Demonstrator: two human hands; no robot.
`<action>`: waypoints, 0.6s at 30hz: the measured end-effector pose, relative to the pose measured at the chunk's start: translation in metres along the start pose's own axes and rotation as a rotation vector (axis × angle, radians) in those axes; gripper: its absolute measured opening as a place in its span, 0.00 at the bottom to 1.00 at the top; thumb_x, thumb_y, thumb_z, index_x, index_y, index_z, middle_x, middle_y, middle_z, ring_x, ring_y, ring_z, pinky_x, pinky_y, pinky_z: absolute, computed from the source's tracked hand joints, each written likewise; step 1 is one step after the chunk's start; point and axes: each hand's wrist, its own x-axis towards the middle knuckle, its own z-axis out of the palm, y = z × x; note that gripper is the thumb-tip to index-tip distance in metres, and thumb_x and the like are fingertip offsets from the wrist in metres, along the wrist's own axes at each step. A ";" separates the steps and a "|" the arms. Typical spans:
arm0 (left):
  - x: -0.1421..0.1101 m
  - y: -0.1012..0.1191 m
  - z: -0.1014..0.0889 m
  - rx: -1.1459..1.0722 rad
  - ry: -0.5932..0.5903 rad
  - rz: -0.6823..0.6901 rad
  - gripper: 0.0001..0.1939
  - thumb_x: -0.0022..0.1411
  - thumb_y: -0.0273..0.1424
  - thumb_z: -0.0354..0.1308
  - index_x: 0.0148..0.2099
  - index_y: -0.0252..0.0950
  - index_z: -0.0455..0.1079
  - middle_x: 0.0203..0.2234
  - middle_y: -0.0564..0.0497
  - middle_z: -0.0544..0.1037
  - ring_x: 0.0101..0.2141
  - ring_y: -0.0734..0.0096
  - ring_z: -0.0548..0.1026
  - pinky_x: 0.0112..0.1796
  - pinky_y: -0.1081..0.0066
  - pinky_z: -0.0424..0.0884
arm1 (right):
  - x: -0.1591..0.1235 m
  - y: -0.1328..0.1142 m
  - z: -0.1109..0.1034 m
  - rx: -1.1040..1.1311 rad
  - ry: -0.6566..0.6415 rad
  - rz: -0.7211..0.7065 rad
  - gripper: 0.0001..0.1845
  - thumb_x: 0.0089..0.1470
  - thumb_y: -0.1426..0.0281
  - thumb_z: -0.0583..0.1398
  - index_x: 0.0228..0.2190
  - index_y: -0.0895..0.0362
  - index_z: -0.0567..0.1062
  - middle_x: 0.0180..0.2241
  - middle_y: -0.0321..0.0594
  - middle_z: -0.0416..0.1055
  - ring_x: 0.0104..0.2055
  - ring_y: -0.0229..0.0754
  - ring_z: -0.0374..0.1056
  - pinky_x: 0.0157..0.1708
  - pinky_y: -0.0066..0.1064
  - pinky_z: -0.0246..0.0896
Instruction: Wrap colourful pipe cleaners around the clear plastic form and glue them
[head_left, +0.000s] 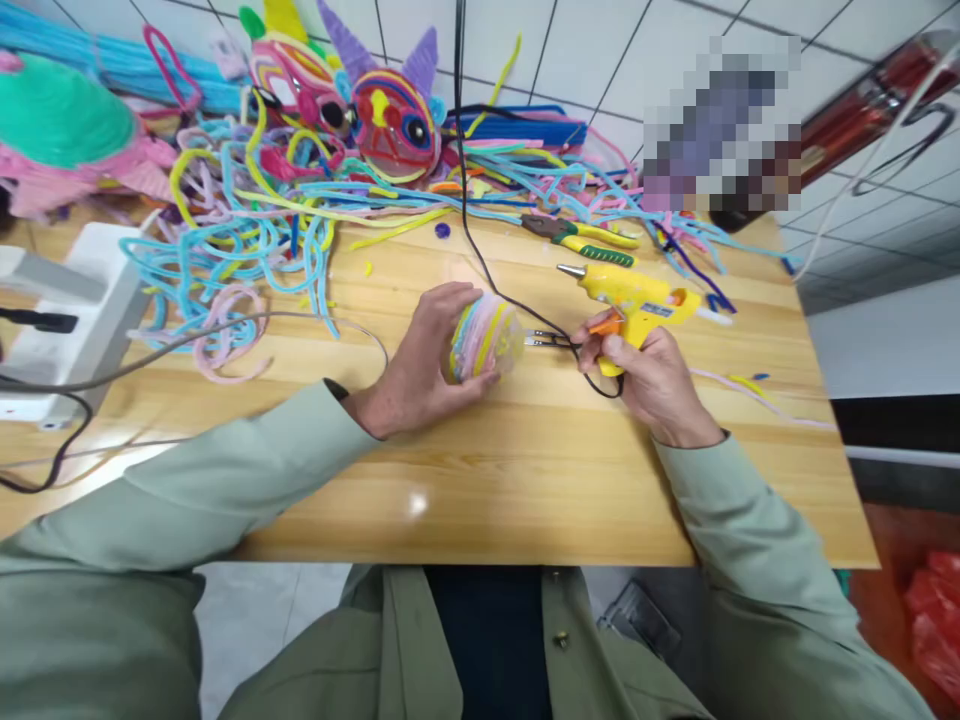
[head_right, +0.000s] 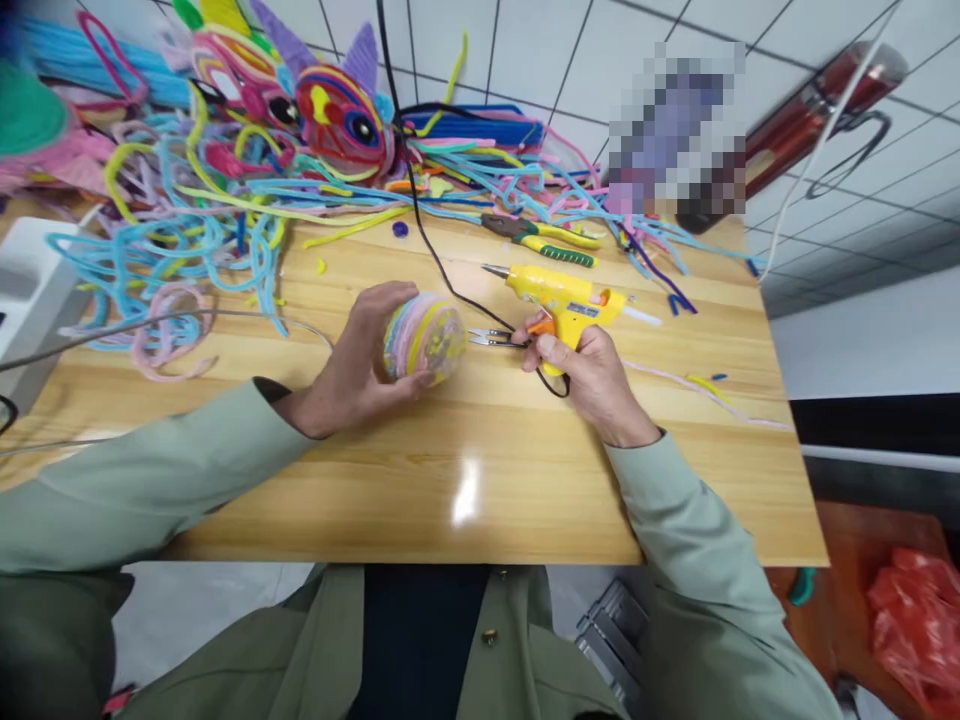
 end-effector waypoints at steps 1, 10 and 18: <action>0.000 0.001 0.000 0.012 -0.003 0.006 0.43 0.72 0.46 0.69 0.79 0.46 0.54 0.69 0.37 0.69 0.71 0.39 0.68 0.72 0.37 0.68 | -0.001 0.002 0.000 0.007 0.000 0.010 0.26 0.46 0.49 0.82 0.38 0.52 0.86 0.38 0.41 0.86 0.27 0.39 0.73 0.30 0.35 0.73; 0.001 0.000 -0.005 0.014 -0.055 0.012 0.44 0.72 0.54 0.68 0.78 0.44 0.54 0.69 0.36 0.69 0.71 0.39 0.69 0.71 0.37 0.69 | -0.011 0.010 -0.001 -0.008 -0.148 -0.023 0.23 0.56 0.48 0.77 0.29 0.53 0.84 0.39 0.41 0.86 0.24 0.34 0.66 0.34 0.35 0.71; 0.003 0.001 -0.003 0.021 -0.056 -0.046 0.44 0.70 0.58 0.69 0.76 0.45 0.56 0.69 0.39 0.70 0.70 0.42 0.71 0.70 0.38 0.72 | -0.023 0.009 0.005 0.025 -0.262 0.039 0.23 0.58 0.49 0.77 0.27 0.53 0.82 0.37 0.40 0.82 0.32 0.39 0.73 0.32 0.32 0.68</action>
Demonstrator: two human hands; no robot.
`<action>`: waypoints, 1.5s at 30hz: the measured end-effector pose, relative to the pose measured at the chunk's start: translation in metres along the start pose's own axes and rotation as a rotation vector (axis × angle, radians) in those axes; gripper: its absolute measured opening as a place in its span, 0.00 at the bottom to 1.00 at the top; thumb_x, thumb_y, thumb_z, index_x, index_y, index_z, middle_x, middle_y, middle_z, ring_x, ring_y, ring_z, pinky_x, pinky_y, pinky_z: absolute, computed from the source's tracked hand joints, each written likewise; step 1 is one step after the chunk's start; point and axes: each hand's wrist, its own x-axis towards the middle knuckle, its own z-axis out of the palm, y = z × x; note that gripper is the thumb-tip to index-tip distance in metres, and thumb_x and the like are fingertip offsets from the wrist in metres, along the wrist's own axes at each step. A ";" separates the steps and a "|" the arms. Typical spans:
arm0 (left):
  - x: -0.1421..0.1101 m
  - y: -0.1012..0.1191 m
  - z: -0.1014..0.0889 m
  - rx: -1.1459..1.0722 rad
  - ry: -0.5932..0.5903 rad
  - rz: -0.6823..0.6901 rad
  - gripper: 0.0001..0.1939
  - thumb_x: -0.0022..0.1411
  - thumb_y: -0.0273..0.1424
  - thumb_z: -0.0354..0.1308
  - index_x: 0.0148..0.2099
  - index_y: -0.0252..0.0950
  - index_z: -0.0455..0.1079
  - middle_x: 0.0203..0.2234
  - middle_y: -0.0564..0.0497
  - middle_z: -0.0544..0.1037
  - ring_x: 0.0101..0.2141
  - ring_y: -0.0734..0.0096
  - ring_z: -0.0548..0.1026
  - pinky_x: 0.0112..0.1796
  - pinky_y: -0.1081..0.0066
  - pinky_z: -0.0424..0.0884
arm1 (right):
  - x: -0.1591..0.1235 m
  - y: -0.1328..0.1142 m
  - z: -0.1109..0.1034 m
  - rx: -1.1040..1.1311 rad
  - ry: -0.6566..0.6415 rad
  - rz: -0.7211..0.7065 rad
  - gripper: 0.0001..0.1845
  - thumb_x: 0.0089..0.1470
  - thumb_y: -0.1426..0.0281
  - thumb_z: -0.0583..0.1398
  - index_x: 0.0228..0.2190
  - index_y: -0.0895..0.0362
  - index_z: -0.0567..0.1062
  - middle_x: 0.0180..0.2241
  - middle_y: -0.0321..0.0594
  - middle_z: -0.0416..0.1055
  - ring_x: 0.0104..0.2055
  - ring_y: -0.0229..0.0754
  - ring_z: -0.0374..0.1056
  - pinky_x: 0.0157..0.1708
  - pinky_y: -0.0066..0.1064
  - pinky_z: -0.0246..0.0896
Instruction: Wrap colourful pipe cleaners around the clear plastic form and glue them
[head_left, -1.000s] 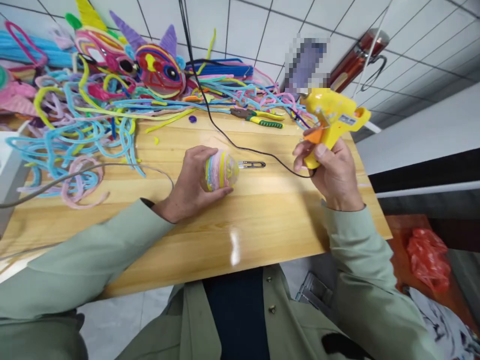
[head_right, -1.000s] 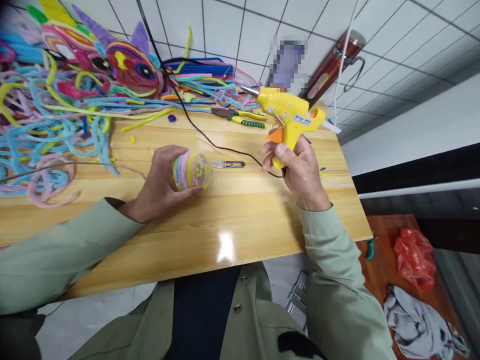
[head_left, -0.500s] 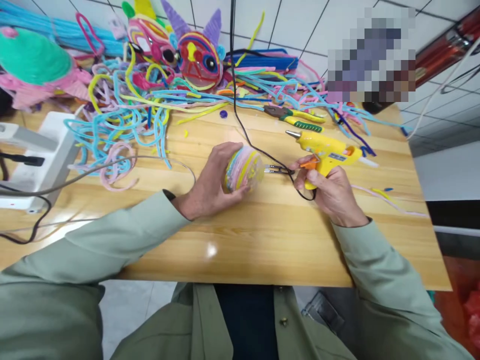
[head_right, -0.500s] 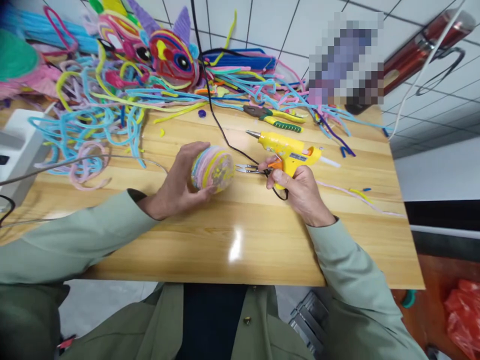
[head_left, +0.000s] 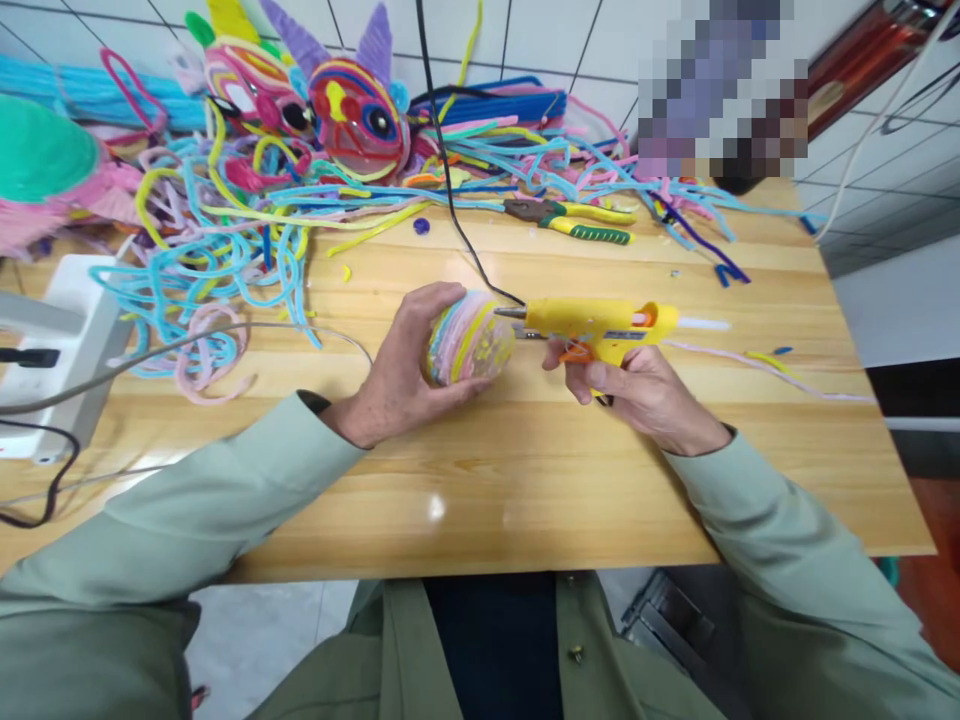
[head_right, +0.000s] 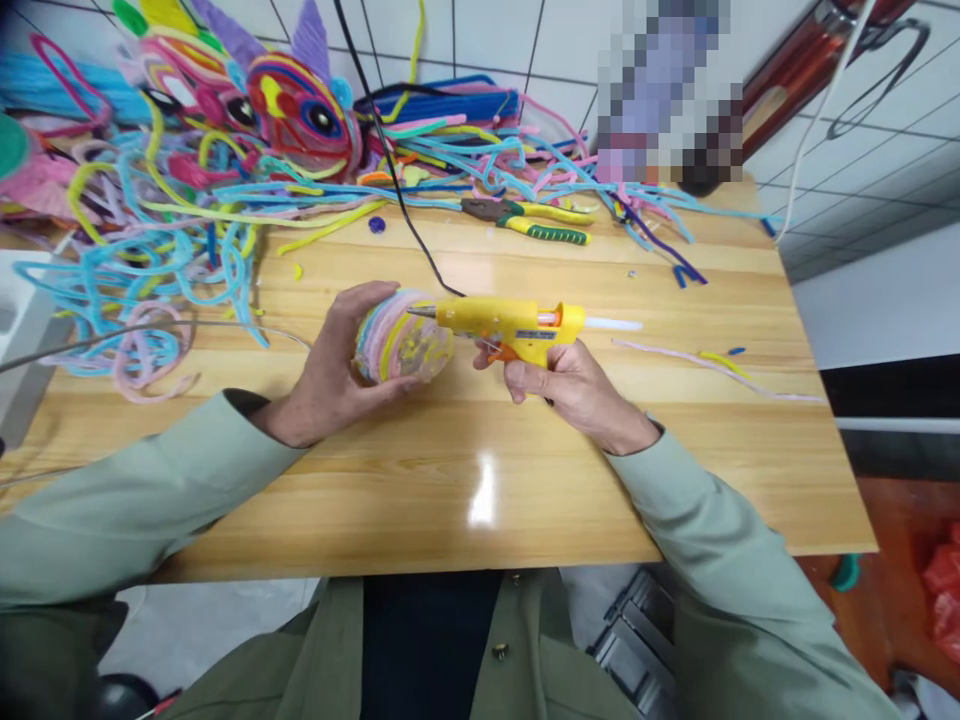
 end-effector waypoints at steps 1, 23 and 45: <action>0.000 0.000 0.000 0.002 -0.003 -0.001 0.45 0.70 0.59 0.69 0.76 0.46 0.56 0.69 0.39 0.70 0.70 0.42 0.71 0.70 0.37 0.72 | -0.001 0.000 0.000 -0.008 -0.008 0.005 0.23 0.58 0.49 0.76 0.26 0.53 0.82 0.34 0.40 0.81 0.35 0.41 0.75 0.32 0.32 0.68; -0.003 0.000 0.003 -0.060 -0.017 -0.052 0.53 0.63 0.60 0.75 0.79 0.52 0.52 0.71 0.39 0.68 0.71 0.40 0.70 0.71 0.38 0.72 | -0.017 0.004 -0.006 -0.059 -0.029 0.096 0.20 0.59 0.48 0.75 0.40 0.51 0.86 0.32 0.39 0.80 0.32 0.42 0.72 0.30 0.34 0.71; -0.001 0.000 0.000 -0.006 0.011 -0.021 0.46 0.67 0.55 0.73 0.77 0.51 0.56 0.68 0.40 0.71 0.69 0.42 0.72 0.69 0.36 0.74 | -0.014 -0.004 -0.005 -0.199 -0.071 0.055 0.28 0.65 0.48 0.71 0.22 0.55 0.78 0.39 0.45 0.81 0.41 0.44 0.76 0.35 0.33 0.73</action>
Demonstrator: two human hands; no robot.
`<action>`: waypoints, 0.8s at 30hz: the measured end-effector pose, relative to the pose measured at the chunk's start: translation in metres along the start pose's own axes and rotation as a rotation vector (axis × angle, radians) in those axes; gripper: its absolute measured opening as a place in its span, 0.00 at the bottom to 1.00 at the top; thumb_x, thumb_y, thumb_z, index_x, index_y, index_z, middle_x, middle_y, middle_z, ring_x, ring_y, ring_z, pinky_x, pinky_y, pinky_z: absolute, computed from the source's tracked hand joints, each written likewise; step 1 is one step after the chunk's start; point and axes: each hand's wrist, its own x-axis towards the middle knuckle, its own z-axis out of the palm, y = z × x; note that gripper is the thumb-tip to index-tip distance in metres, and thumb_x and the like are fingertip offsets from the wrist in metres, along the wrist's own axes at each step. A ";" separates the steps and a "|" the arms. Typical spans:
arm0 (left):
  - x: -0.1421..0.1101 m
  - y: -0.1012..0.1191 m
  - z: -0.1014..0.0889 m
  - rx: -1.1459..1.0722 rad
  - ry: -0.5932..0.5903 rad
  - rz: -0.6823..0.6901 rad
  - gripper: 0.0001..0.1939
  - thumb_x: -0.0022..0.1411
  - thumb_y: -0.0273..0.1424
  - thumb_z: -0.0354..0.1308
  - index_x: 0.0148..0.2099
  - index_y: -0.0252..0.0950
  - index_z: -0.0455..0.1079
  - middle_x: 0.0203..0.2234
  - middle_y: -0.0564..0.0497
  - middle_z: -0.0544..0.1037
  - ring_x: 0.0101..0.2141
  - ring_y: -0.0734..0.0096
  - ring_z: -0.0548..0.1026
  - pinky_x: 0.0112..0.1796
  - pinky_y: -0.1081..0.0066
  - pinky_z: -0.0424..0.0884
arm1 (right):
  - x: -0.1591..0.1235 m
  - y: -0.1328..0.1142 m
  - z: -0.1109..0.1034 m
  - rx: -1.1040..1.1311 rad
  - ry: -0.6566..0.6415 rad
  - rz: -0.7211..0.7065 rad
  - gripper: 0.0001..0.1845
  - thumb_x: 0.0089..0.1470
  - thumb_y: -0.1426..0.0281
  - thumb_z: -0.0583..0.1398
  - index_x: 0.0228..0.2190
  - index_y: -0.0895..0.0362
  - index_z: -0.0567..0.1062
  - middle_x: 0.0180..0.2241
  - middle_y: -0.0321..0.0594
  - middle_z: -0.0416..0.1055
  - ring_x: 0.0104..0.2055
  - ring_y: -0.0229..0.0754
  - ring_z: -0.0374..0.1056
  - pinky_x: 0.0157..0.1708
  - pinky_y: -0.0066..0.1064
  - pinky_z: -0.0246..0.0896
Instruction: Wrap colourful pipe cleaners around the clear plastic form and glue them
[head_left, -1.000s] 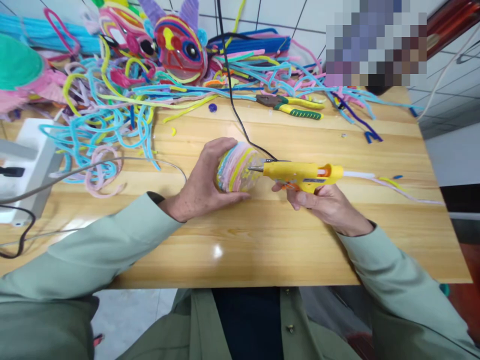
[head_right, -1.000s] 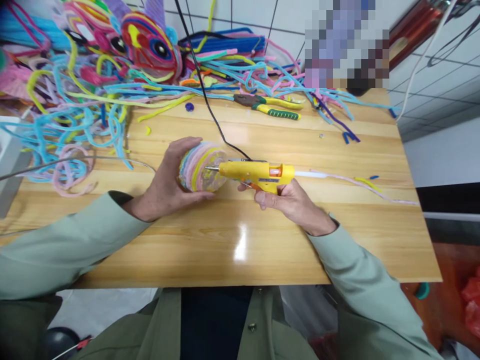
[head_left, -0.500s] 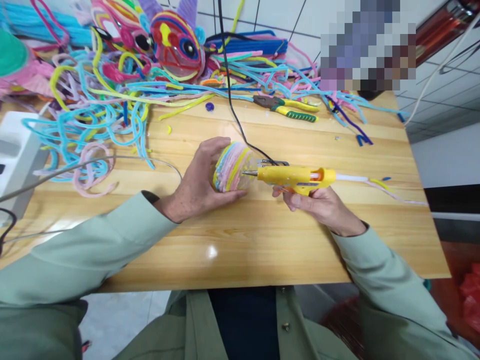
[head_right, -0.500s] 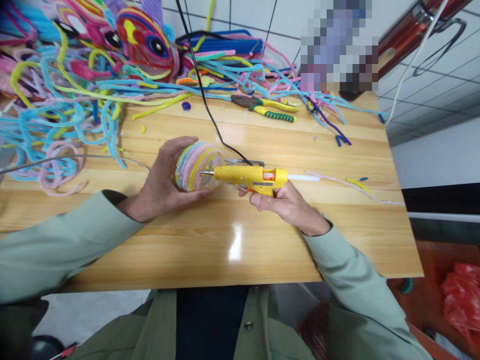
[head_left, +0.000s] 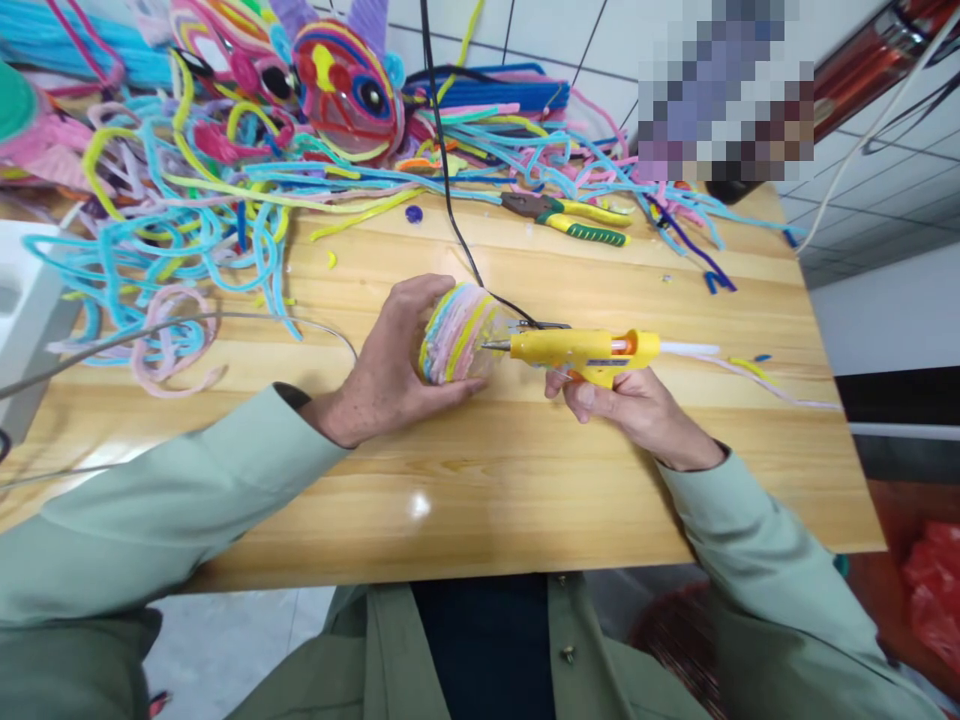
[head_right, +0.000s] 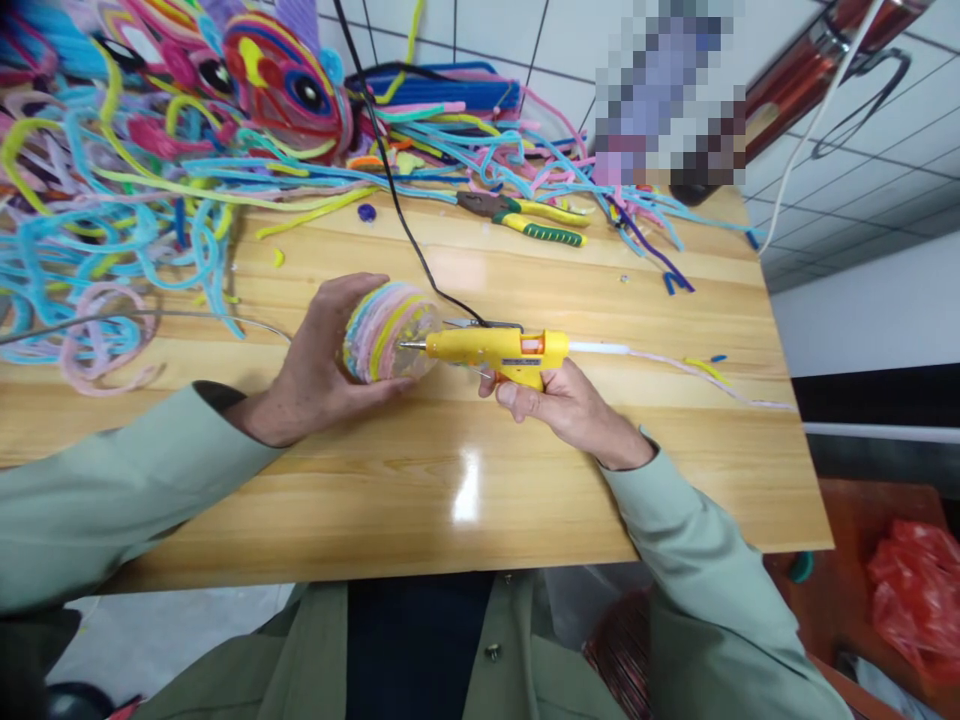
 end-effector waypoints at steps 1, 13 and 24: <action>0.000 0.000 0.000 -0.002 0.006 -0.002 0.46 0.67 0.56 0.72 0.77 0.51 0.56 0.68 0.40 0.71 0.69 0.42 0.72 0.70 0.36 0.74 | 0.000 0.000 0.000 -0.004 -0.001 -0.003 0.28 0.65 0.48 0.71 0.22 0.55 0.78 0.38 0.45 0.80 0.41 0.44 0.76 0.36 0.34 0.74; 0.001 0.002 0.000 -0.040 0.005 0.010 0.46 0.67 0.54 0.73 0.77 0.54 0.56 0.68 0.41 0.71 0.70 0.42 0.71 0.70 0.35 0.72 | 0.001 0.002 0.000 -0.010 0.004 -0.024 0.24 0.64 0.48 0.72 0.29 0.54 0.80 0.35 0.41 0.78 0.35 0.41 0.73 0.30 0.30 0.71; 0.002 -0.003 0.002 -0.049 0.027 0.060 0.48 0.66 0.54 0.75 0.78 0.52 0.56 0.67 0.39 0.72 0.68 0.41 0.73 0.69 0.36 0.74 | 0.001 0.002 0.002 -0.019 0.025 -0.022 0.22 0.63 0.47 0.72 0.38 0.54 0.82 0.33 0.38 0.78 0.32 0.37 0.71 0.26 0.26 0.69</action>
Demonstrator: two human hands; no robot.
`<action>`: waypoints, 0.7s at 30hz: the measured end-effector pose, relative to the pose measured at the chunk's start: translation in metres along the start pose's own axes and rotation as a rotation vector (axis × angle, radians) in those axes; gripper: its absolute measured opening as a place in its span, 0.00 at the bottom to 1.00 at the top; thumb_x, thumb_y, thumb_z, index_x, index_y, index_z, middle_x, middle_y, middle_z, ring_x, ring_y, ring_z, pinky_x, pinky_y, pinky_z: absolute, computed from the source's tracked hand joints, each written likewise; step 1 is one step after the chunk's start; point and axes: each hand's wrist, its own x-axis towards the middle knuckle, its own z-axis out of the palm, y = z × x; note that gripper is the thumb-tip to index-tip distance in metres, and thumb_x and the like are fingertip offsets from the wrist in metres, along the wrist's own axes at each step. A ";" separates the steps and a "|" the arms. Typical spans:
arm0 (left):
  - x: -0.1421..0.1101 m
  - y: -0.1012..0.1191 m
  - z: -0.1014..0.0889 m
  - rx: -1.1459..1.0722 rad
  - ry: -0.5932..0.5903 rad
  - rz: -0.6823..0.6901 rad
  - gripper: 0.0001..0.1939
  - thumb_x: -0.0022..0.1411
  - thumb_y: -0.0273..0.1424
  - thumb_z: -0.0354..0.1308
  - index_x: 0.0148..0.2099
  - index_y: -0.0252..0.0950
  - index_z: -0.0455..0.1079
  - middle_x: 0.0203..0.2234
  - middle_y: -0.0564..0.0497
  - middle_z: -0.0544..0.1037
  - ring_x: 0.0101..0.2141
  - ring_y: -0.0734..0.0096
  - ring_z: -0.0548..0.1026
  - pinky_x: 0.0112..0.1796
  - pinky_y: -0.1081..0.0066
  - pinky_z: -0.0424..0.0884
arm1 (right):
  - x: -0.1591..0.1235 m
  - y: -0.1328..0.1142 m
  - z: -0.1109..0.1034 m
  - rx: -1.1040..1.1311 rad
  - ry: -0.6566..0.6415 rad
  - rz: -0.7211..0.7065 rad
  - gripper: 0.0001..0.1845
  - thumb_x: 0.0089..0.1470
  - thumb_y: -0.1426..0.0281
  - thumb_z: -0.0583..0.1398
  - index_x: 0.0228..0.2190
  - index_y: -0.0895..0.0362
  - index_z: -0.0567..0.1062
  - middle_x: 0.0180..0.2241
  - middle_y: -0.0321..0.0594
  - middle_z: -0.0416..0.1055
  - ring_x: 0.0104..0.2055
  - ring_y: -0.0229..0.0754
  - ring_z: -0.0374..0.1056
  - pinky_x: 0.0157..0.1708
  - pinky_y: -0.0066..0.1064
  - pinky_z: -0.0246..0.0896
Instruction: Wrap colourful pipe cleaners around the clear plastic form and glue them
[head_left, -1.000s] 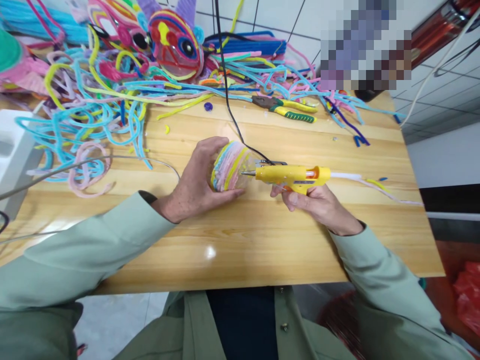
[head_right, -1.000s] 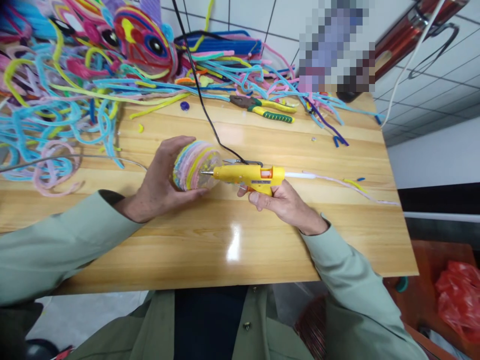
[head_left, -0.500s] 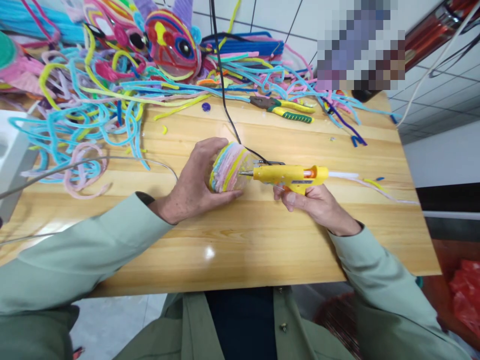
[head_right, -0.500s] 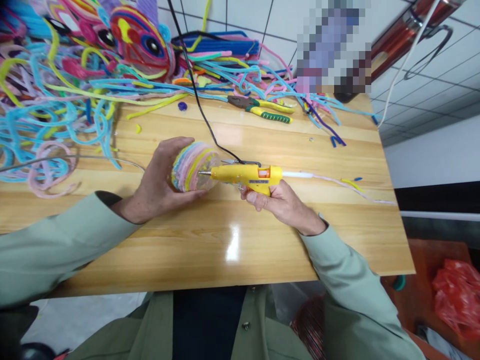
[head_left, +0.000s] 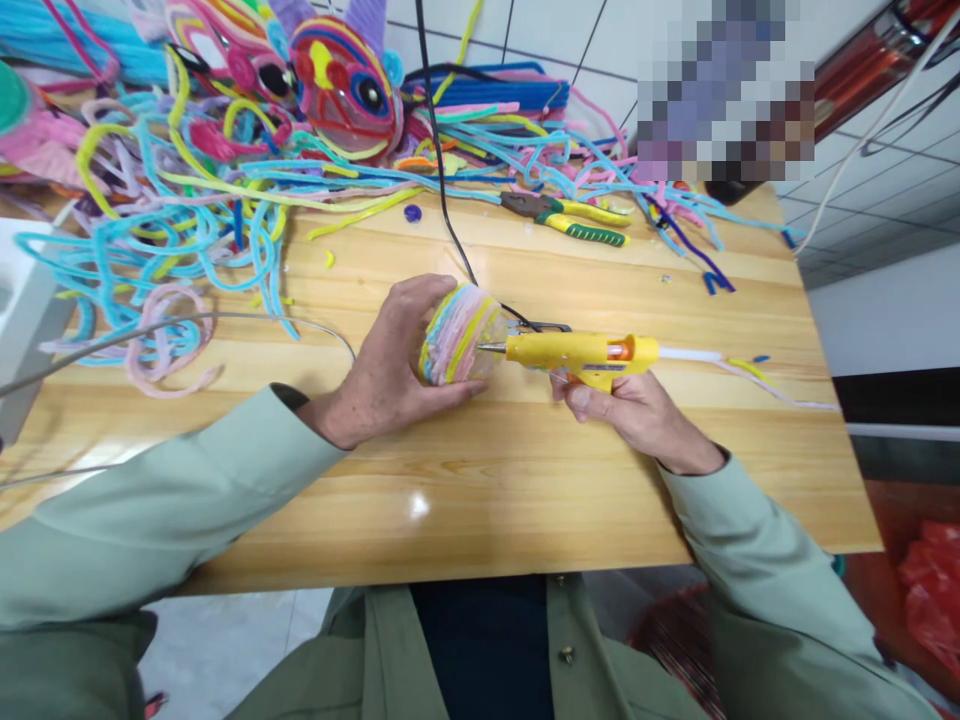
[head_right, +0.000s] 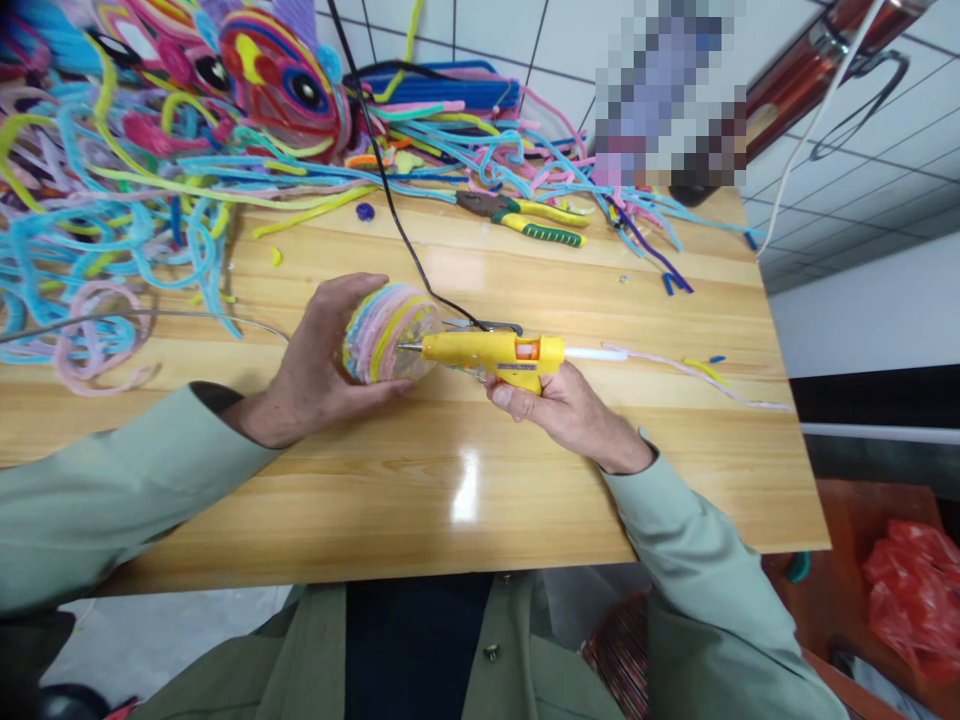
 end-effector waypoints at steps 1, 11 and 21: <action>0.000 -0.001 0.000 -0.007 0.004 0.010 0.49 0.65 0.53 0.76 0.78 0.51 0.56 0.67 0.39 0.72 0.68 0.40 0.73 0.68 0.36 0.74 | 0.000 0.000 0.000 -0.005 0.003 0.002 0.23 0.63 0.47 0.72 0.38 0.55 0.82 0.33 0.38 0.77 0.32 0.37 0.71 0.26 0.26 0.69; 0.000 -0.002 0.002 -0.015 0.034 0.038 0.49 0.65 0.51 0.77 0.79 0.52 0.57 0.66 0.39 0.73 0.67 0.42 0.74 0.68 0.37 0.75 | 0.000 -0.001 0.000 -0.030 -0.002 -0.014 0.23 0.64 0.47 0.71 0.40 0.55 0.82 0.31 0.36 0.74 0.29 0.35 0.66 0.25 0.25 0.65; 0.000 -0.001 0.000 0.000 0.014 0.028 0.49 0.65 0.51 0.76 0.78 0.51 0.56 0.66 0.38 0.73 0.67 0.40 0.74 0.67 0.36 0.75 | -0.003 0.004 -0.002 -0.098 0.013 -0.073 0.18 0.67 0.51 0.71 0.44 0.53 0.85 0.32 0.35 0.75 0.30 0.36 0.67 0.31 0.29 0.69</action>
